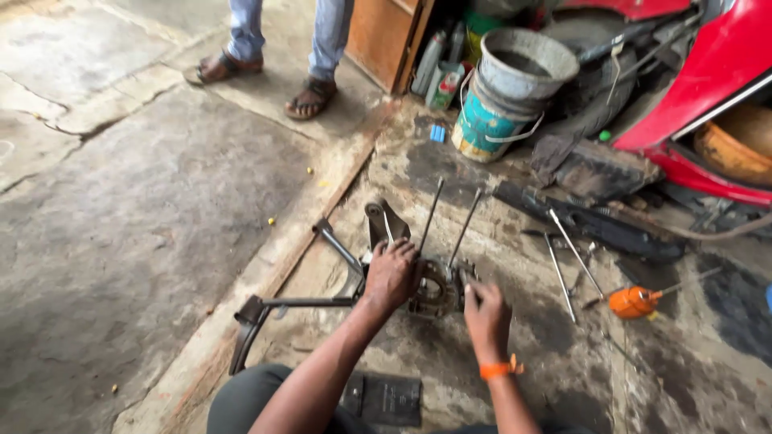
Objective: The person sits on the floor of a motorcycle repair shop and works on a disassembled metal component with long rods and brackets. They hold the part steady with one hand and use a hammer and punch rod to drive pins and bolts out of the housing, repositioning the part repeatedly to work on different sides.
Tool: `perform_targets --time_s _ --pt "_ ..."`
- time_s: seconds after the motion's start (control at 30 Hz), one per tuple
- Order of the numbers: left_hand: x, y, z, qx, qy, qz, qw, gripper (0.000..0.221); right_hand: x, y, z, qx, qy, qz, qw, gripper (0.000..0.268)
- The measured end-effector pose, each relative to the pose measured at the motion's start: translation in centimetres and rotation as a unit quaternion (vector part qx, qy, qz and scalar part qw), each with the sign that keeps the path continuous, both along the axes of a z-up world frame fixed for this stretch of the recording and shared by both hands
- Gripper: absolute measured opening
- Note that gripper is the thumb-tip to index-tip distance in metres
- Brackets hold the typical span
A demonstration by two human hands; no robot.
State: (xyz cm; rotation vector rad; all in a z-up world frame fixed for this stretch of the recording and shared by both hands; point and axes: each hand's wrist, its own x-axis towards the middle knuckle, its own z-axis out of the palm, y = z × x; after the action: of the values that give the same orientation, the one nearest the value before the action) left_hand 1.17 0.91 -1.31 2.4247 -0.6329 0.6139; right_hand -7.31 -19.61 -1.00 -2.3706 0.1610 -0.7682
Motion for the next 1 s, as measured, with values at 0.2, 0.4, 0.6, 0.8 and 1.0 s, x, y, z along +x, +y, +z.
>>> perform_targets --time_s 0.2,0.4,0.6,0.8,1.0 --pt "-0.5 0.0 0.6 -0.019 0.013 -0.002 1.0 0.034 0.1 -0.3 0.2 -0.001 0.012 0.002 1.0 0.024" --pt "0.3 -0.2 -0.7 -0.006 -0.002 0.003 1.0 0.034 0.1 -0.6 -0.4 -0.043 -0.01 0.022 0.999 0.023" --pt "-0.3 0.3 0.3 -0.026 -0.002 -0.017 1.0 0.034 1.0 1.0 1.3 0.085 0.091 -0.015 0.992 0.025" --pt "-0.6 0.3 1.0 -0.013 0.022 -0.013 1.0 0.03 3.2 -1.7 0.2 -0.052 0.024 -0.037 0.998 0.024" --pt "0.2 -0.4 -0.7 -0.004 0.008 0.004 1.0 0.036 1.9 -0.1 2.9 -0.062 0.058 0.005 0.996 0.026"
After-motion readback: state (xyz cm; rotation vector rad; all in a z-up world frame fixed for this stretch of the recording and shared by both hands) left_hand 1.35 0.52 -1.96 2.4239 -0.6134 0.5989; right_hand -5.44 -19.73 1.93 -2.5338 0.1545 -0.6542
